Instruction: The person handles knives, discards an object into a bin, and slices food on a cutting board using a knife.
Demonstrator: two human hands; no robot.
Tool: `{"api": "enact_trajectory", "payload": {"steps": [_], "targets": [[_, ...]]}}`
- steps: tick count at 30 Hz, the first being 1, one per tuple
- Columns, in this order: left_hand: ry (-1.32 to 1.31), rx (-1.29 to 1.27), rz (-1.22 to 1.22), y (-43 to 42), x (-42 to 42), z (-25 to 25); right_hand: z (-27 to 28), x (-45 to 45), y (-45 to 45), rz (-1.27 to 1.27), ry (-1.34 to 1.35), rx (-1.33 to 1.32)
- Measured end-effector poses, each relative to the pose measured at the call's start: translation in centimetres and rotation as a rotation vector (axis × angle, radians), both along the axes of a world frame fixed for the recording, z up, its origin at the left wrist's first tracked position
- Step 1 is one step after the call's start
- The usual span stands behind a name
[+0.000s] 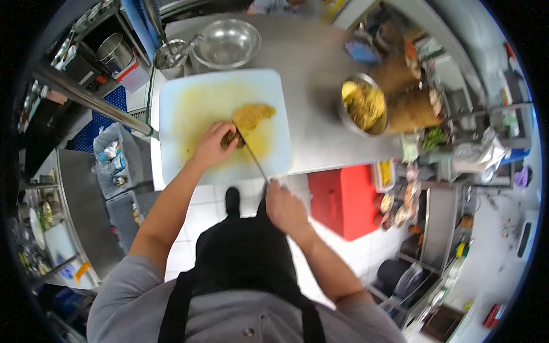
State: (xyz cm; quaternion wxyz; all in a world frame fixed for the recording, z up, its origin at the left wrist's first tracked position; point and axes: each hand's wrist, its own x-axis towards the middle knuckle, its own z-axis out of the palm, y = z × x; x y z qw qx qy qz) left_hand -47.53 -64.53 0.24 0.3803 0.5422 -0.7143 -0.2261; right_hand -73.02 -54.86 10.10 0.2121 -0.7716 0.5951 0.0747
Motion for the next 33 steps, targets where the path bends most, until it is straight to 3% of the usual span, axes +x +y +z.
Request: {"api": "enact_trajectory", "payload": {"steps": [3, 6, 10, 16, 19, 21, 23, 26, 29, 31, 33], "targets": [[0.012, 0.010, 0.013, -0.2, 0.0, -0.1, -1.3, 0.4, -1.0, 0.009, -0.028, 0.004], [0.024, -0.002, 0.010, 0.0, 0.1, -0.5, -6.5, 1.6, -4.0, 0.087, -0.098, -0.054], [0.020, 0.066, 0.013, 1.0, 0.0, -0.5, -7.9, 2.6, -5.4, 0.138, -0.076, -0.061], [-0.002, 0.001, 0.193, 3.5, -2.7, 0.0, -4.8, 3.6, -4.7, 0.088, -0.117, -0.058], [0.062, -0.049, 0.249, 3.5, -4.0, -1.5, -9.4, 1.5, -6.3, 0.237, -0.110, -0.146], [0.079, -0.135, 0.318, 3.3, -4.8, -2.2, -5.4, 2.6, -5.4, 0.161, -0.157, -0.096], [0.101, -0.204, 0.340, 3.1, -5.2, -2.4, -5.5, 2.3, -5.8, 0.171, -0.165, -0.133], [0.071, -0.322, 0.388, 1.7, -5.3, -4.2, -8.6, 0.4, -8.8, 0.603, -0.033, -0.215], [0.033, -0.315, 0.607, 1.5, -5.2, -3.9, -4.5, 0.6, -7.0, 0.633, -0.052, -0.113], [-0.012, -0.231, 0.614, 1.6, -5.2, -3.4, -0.5, 0.9, -4.2, 0.184, -0.216, 0.029], [-0.038, -0.182, 0.672, 2.3, -4.2, -3.2, -2.0, 0.0, -5.6, 0.273, -0.208, 0.019]]}}
